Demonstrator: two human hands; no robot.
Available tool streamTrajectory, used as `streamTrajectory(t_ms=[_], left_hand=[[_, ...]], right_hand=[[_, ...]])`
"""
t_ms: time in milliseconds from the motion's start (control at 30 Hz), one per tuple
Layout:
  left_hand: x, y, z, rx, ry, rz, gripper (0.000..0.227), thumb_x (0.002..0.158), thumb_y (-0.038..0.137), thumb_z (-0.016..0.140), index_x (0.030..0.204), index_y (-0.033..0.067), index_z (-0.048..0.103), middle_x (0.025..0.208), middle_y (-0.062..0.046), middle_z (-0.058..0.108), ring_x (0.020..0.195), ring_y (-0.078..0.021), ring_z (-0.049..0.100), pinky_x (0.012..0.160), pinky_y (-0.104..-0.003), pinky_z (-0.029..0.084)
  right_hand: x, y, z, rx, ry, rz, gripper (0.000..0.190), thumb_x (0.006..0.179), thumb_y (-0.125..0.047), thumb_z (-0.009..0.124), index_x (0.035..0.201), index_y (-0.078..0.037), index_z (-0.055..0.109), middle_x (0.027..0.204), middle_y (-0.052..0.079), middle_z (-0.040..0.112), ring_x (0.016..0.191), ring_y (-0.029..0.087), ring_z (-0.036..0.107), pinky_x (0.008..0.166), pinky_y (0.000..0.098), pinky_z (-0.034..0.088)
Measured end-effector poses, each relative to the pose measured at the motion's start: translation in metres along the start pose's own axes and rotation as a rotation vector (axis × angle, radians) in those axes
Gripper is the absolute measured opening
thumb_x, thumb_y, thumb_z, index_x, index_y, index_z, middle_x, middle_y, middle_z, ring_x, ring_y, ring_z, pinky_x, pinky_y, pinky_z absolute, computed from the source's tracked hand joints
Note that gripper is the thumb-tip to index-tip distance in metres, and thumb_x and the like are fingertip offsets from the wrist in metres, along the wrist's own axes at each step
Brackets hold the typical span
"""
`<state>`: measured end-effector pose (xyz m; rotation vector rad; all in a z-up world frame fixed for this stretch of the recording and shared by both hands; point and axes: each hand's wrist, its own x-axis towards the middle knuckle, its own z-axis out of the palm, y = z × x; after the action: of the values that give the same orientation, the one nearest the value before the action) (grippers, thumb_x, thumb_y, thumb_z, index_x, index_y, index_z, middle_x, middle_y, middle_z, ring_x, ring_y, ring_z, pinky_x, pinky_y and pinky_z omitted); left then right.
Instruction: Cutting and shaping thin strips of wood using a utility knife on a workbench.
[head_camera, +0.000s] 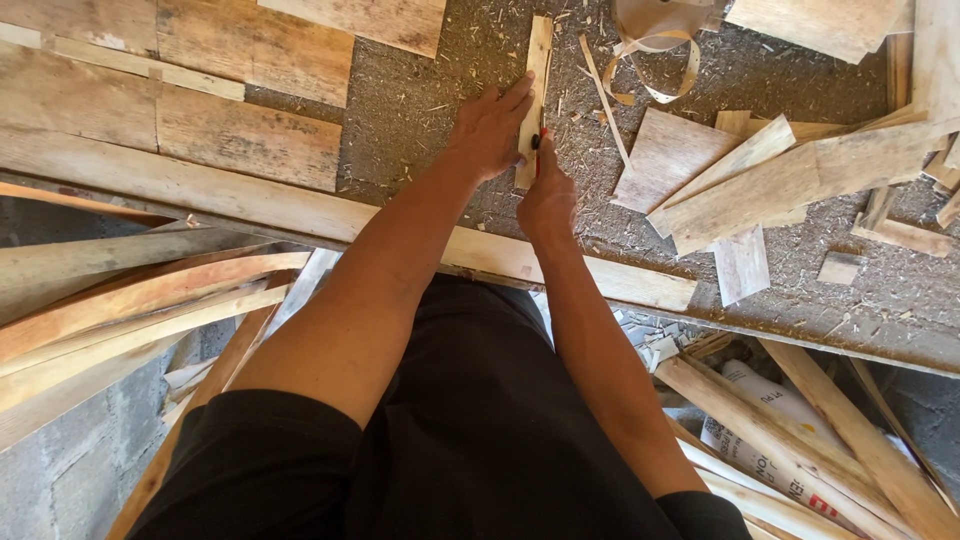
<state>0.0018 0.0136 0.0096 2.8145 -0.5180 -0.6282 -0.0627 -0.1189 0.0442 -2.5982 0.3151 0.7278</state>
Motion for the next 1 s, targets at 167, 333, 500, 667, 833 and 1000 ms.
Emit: streamTrajectory(t_ms=[167,333,500,667,833,1000], left_hand=[[-0.004,0.001,-0.007,-0.033,-0.021,0.003,0.110,0.075,0.055,0.086,0.160,0.0110,0.032,0.170,0.002,0.010,0.134,-0.0323,0.043,0.098,-0.046,0.051],[-0.004,0.001,-0.003,-0.053,-0.060,0.000,0.112,0.076,0.055,0.086,0.161,0.0092,0.030,0.171,0.001,0.011,0.133,-0.0316,0.045,0.098,-0.046,0.052],[-0.003,-0.002,-0.002,0.000,0.049,0.036,0.110,0.073,0.055,0.087,0.157,0.0093,0.033,0.167,0.000,0.012,0.132,-0.0356,0.044,0.090,-0.044,0.053],[-0.007,-0.001,-0.011,-0.031,-0.036,0.019,0.107,0.078,0.053,0.085,0.160,0.0069,0.034,0.173,0.000,0.011,0.124,-0.0301,0.051,0.090,-0.042,0.054],[-0.004,-0.002,-0.001,-0.042,0.027,0.035,0.107,0.074,0.050,0.089,0.157,0.0070,0.036,0.170,-0.002,0.011,0.127,-0.0313,0.049,0.091,-0.044,0.053],[-0.009,-0.001,-0.009,-0.114,-0.003,0.024,0.108,0.075,0.041,0.090,0.160,0.0057,0.035,0.173,-0.001,0.011,0.130,-0.0307,0.050,0.094,-0.044,0.053]], right_hand=[[-0.012,-0.007,-0.006,-0.041,-0.009,0.012,0.084,0.088,0.008,0.062,0.161,-0.018,0.029,0.100,0.025,0.073,0.080,0.036,0.076,0.060,0.0439,0.062],[-0.009,0.013,0.011,0.028,0.081,-0.111,0.079,0.089,0.008,0.061,0.159,-0.013,0.030,0.100,0.026,0.073,0.082,0.038,0.076,0.062,0.0455,0.062],[-0.032,-0.016,-0.015,0.051,-0.035,0.066,0.080,0.092,0.007,0.056,0.161,-0.022,0.028,0.101,0.026,0.071,0.082,0.040,0.076,0.063,0.0477,0.064],[-0.031,0.004,-0.003,-0.008,0.016,-0.008,0.072,0.096,0.001,0.058,0.160,-0.020,0.031,0.101,0.028,0.072,0.087,0.043,0.074,0.071,0.0517,0.061],[-0.043,-0.002,-0.008,-0.004,-0.043,0.067,0.074,0.098,0.002,0.054,0.163,-0.021,0.027,0.100,0.028,0.072,0.091,0.044,0.074,0.074,0.0534,0.059],[-0.044,0.017,0.009,-0.031,0.027,-0.010,0.075,0.097,0.000,0.057,0.163,-0.020,0.028,0.101,0.029,0.072,0.092,0.046,0.072,0.078,0.0558,0.057]])
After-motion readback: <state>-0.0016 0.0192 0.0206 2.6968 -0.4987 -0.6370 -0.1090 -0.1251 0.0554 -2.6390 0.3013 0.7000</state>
